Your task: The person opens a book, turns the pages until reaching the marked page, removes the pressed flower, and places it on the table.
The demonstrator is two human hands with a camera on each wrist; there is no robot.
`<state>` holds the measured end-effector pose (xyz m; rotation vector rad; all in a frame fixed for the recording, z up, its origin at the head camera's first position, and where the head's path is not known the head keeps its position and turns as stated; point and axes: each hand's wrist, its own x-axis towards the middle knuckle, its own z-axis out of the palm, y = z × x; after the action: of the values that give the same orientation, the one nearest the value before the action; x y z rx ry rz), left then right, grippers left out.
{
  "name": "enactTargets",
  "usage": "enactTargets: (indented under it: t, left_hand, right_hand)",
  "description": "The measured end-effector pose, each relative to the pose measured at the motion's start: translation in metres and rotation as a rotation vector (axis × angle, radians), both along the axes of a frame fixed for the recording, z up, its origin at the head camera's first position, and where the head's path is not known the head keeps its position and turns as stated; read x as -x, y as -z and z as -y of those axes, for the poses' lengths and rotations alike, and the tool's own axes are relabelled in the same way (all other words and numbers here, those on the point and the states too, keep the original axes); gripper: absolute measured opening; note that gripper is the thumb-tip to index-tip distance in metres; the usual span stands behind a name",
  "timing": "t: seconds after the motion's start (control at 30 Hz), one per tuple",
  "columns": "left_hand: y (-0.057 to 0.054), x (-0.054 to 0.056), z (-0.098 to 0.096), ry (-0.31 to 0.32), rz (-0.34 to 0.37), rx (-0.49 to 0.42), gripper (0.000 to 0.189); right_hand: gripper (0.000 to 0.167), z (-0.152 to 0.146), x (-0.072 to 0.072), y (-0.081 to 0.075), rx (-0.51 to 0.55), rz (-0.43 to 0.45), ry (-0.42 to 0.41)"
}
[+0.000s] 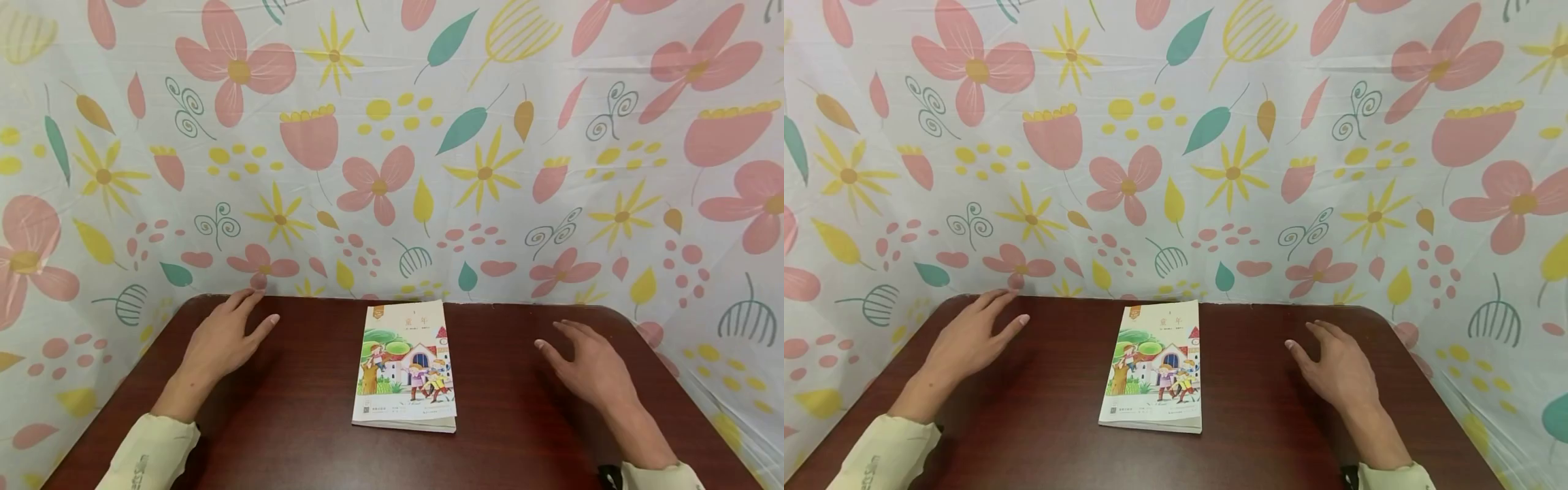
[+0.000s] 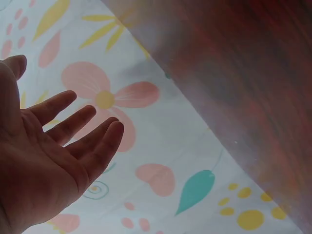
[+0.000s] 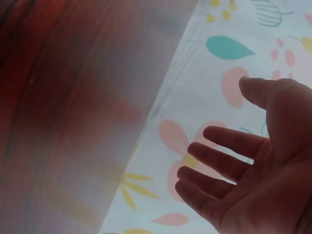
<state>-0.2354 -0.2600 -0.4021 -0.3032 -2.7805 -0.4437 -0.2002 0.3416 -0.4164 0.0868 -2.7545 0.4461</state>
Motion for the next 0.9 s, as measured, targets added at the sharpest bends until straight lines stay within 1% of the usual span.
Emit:
enactTargets:
  t: [0.33, 0.57, 0.7, 0.9]
  left_hand:
    - [-0.006, -0.008, -0.018, 0.046, -0.006, 0.014, 0.069]
    - [-0.006, -0.012, -0.03, 0.08, -0.019, 0.02, 0.067]
    - [-0.004, -0.014, -0.036, 0.093, -0.003, 0.027, 0.068]
    - [-0.003, -0.018, -0.045, 0.113, 0.028, 0.032, 0.069]
  right_hand:
    - [0.065, 0.007, -0.003, -0.004, 0.005, 0.03, -0.014]
    - [0.064, 0.015, -0.005, -0.008, 0.014, 0.043, -0.024]
    - [0.063, 0.02, -0.007, -0.011, 0.021, 0.049, -0.03]
    - [0.06, 0.029, -0.009, -0.012, 0.034, 0.036, -0.041]
